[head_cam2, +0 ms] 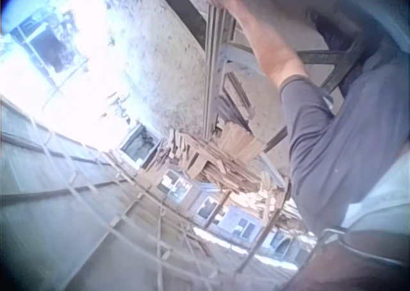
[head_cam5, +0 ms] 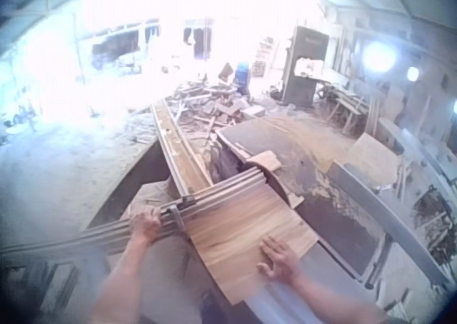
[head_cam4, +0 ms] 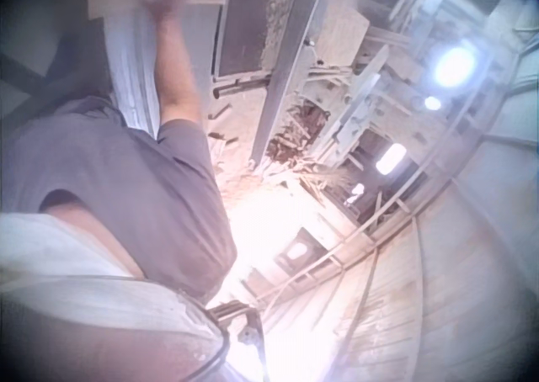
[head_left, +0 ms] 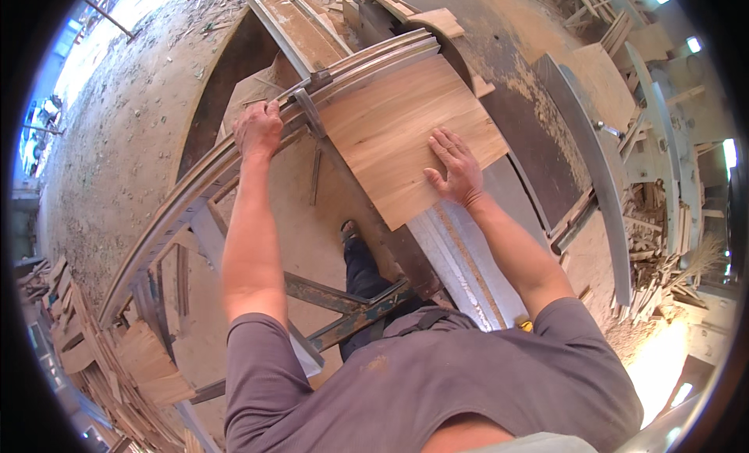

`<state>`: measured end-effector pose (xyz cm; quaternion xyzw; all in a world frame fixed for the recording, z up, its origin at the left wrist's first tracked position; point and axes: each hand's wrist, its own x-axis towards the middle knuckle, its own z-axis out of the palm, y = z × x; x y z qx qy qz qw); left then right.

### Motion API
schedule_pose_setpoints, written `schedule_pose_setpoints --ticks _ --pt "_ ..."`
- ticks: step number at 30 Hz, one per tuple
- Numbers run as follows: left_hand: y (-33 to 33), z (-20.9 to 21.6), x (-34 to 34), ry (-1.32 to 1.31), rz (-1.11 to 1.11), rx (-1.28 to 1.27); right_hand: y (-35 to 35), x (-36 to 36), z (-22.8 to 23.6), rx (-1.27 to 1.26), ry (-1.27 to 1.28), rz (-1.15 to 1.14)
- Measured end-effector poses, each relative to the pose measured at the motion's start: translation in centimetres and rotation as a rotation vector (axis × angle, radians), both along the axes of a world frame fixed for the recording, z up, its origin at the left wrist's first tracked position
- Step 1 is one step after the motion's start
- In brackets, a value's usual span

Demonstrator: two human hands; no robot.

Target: The person picks up wooden boards from a pile, places them individually onto a sliding table saw, and pushes the table to cut the wood before returning the pieces to the pile.

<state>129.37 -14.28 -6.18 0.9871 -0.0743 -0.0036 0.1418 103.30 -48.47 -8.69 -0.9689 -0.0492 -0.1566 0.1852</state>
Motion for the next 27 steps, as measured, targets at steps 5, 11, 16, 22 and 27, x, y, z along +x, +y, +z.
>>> schedule_pose_setpoints --ticks 5,11,16,22,27 --pt "-0.6 -2.2 -12.1 -0.403 -0.031 -0.112 -0.1 -5.9 0.7 0.012 0.005 -0.001" --pt "-8.5 -2.4 -35.4 0.066 0.044 -0.603 -3.8 -12.1 -0.6 0.046 0.015 -0.196" --pt "-10.8 -0.3 -44.2 0.259 -0.066 -0.647 -11.0 -16.3 -2.3 0.157 0.117 -0.676" --pt "-10.4 -0.3 -48.1 0.310 0.070 -0.948 -7.6 -23.2 2.6 0.329 0.302 -0.758" --pt "-6.0 4.1 -49.5 0.144 0.161 -0.812 -2.4 -32.5 6.6 0.510 0.432 -0.774"
